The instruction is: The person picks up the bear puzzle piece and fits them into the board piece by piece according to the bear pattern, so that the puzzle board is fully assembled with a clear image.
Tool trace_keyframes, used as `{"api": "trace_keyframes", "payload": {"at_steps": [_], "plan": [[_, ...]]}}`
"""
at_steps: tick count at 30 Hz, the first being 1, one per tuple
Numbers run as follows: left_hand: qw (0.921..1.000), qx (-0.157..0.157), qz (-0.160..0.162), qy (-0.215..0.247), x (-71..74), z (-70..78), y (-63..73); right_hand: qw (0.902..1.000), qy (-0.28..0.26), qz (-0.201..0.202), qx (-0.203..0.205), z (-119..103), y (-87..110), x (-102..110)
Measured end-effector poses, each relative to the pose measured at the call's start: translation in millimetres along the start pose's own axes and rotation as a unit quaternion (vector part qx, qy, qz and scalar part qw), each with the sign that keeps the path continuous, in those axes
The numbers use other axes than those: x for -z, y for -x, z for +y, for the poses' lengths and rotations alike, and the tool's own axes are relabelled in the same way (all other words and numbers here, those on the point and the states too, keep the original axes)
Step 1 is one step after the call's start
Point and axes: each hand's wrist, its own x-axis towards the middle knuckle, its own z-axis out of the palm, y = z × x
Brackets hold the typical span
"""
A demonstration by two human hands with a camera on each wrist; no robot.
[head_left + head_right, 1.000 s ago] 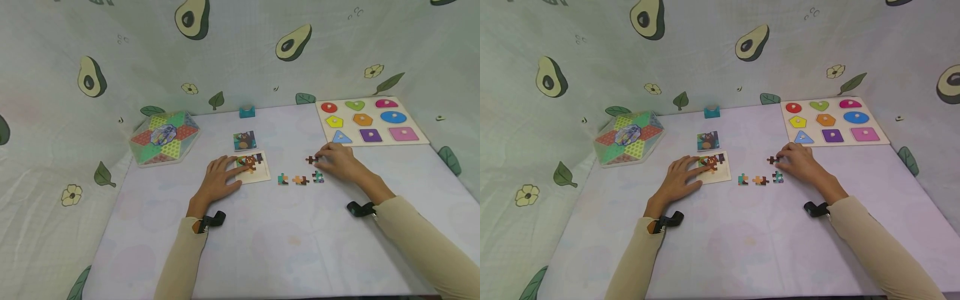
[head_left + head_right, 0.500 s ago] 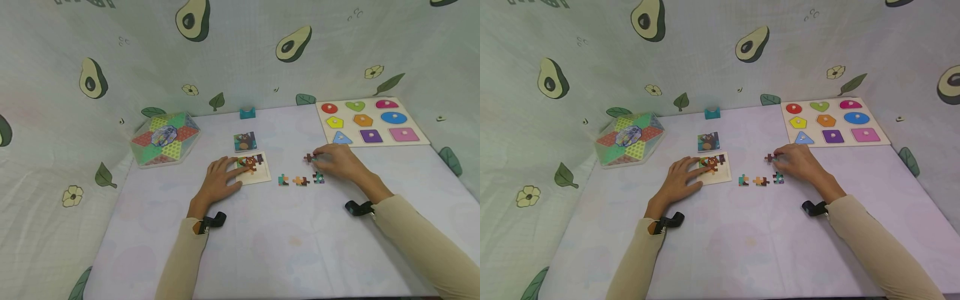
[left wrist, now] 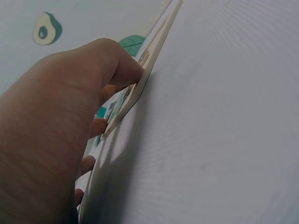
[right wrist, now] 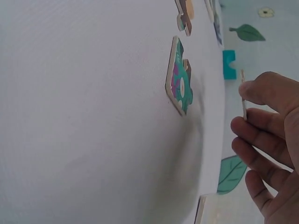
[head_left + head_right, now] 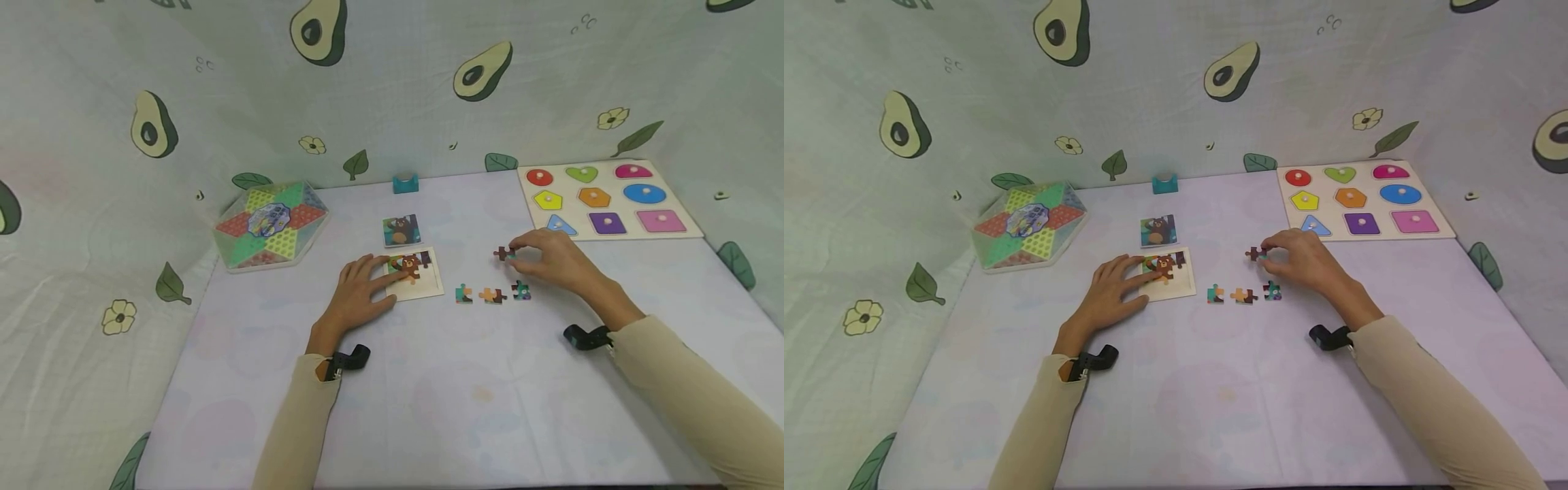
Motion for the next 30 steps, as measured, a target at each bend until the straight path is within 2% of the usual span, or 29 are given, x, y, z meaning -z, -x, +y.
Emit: {"api": "trace_keyframes", "payload": {"at_steps": [12,30], "plan": [[1.0000,0.004,-0.001,0.000,-0.6,-1.0,0.1,0.9998,0.001,-0.017,0.006,-13,-10.8,-1],[1.0000,0.006,-0.002,0.004,-0.8,-2.2,0.3,0.9987,0.011,-0.010,0.049,-26,-21.6,-7]]}}
